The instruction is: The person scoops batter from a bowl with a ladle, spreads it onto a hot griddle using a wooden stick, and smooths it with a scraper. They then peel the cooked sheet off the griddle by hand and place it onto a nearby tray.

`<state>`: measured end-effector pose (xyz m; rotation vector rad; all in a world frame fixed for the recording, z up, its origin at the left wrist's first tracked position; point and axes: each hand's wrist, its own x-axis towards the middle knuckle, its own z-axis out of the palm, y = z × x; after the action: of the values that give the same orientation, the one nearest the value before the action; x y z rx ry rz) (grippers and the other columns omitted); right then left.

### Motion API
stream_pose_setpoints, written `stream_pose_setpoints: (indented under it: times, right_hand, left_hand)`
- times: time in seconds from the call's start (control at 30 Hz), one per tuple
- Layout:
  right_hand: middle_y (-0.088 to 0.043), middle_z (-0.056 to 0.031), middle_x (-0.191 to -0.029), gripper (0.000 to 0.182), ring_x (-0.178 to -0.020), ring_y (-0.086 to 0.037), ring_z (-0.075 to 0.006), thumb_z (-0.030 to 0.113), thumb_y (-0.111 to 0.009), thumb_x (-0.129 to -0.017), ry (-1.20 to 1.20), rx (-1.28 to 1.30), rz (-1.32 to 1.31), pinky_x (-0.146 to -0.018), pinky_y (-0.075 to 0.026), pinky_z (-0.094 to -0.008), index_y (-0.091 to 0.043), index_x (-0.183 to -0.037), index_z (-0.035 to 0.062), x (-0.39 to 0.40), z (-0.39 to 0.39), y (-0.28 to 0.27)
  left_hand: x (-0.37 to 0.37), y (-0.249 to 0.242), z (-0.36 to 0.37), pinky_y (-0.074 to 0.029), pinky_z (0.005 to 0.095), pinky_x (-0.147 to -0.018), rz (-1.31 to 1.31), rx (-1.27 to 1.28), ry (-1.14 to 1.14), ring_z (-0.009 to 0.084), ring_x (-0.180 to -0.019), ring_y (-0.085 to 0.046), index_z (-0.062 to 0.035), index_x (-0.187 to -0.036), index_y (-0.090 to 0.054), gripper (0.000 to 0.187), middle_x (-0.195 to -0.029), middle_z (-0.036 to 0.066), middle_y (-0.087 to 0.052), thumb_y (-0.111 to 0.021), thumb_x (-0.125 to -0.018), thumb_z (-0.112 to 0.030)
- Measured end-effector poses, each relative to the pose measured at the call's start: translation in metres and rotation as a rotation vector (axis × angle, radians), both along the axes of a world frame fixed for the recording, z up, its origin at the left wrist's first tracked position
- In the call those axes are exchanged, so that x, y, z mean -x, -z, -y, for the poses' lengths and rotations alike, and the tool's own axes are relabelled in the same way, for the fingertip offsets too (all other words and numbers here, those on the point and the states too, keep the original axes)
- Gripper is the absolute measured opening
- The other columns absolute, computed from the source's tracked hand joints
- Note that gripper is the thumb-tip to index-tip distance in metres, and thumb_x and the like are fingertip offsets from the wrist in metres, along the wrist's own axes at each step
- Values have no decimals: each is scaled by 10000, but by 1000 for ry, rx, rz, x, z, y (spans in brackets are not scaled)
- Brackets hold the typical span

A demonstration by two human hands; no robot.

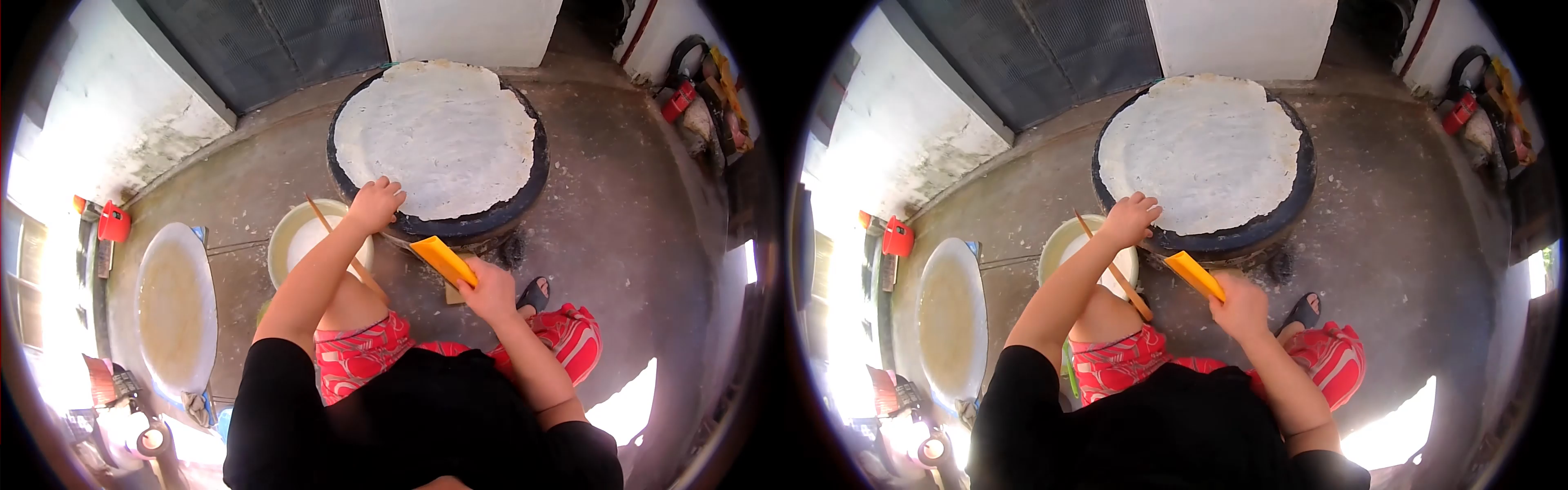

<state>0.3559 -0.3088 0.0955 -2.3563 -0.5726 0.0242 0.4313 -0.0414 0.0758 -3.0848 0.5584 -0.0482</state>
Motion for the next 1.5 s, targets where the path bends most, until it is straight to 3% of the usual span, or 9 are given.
stream_pose_setpoints:
  times: [0.17, 0.27, 0.47, 0.57, 0.7, 1.03, 1.2, 1.33, 1.5]
  right_hand:
    - [-579, -121, -718, 249, -675, -568, -313, 152, -616, -641, 35, -22, 25, -583, -441, -408, -569, -879, 100, -6, 2, 5]
    - [-570, -119, -698, 227, -656, -562, -317, 157, -607, -647, 28, 59, -6, -569, -436, -415, -565, -862, 98, -7, 1, 6]
    - [-577, -131, -716, 249, -676, -564, -322, 166, -645, -637, 2, -14, 7, -586, -442, -400, -576, -863, 87, -6, -2, 3]
    - [-573, -129, -703, 258, -655, -564, -320, 169, -643, -638, 0, 7, 5, -572, -441, -402, -574, -873, 89, -5, -3, 1]
    - [-573, -126, -696, 261, -637, -563, -319, 165, -646, -634, -14, 8, 19, -559, -440, -401, -574, -873, 89, -6, -3, 4]
    - [-571, -84, -704, 212, -654, -559, -287, 149, -610, -648, -42, 2, 21, -556, -433, -390, -554, -844, 93, -5, -9, 4]
    - [-575, -82, -710, 224, -658, -558, -289, 149, -612, -647, -40, -23, 32, -556, -433, -389, -558, -857, 95, -6, -10, 3]
    - [-570, -88, -706, 215, -660, -556, -291, 145, -611, -647, -48, -1, 29, -561, -432, -388, -560, -849, 91, -5, -9, 4]
    - [-565, -93, -699, 202, -659, -555, -288, 133, -612, -641, -58, -28, 16, -568, -432, -384, -564, -832, 88, -5, -8, 6]
  left_hand:
    - [-16, 24, -16, -438, 313, -713, 31, -113, 169, 183, -897, -483, -103, -725, -565, 127, -836, -9, -537, -614, -634, -178]
    - [-19, 28, -16, -441, 293, -667, 93, -125, 235, 181, -867, -481, -106, -625, -538, 75, -745, 7, -520, -556, -654, -173]
    - [-38, 32, -12, -464, 386, -627, 128, 236, 42, 299, -732, -549, -58, -723, -533, 61, -728, 112, -561, -513, -677, -92]
    - [-52, 21, -9, -462, 398, -636, -8, 317, -121, 339, -695, -565, -41, -779, -535, 105, -719, 170, -576, -501, -696, -95]
    - [-71, -1, -5, -460, 407, -629, -75, 270, -119, 351, -690, -571, -37, -808, -538, 116, -716, 187, -582, -495, -715, -93]
    - [-106, -67, 13, -450, 381, -629, 420, 532, -47, 341, -712, -562, -25, -807, -538, 88, -733, 173, -572, -529, -732, -72]
    - [-85, -94, 21, -465, 350, -629, 659, 507, -26, 299, -708, -569, -40, -817, -548, 136, -777, 122, -584, -590, -689, -25]
    - [-50, -75, 17, -476, 342, -659, 709, 531, 41, 299, -736, -576, -33, -843, -544, 177, -809, 120, -591, -596, -676, -4]
    - [-20, -40, 14, -463, 363, -754, 482, 528, -17, 314, -885, -545, -20, -993, -539, 324, -960, 148, -558, -598, -674, 1]
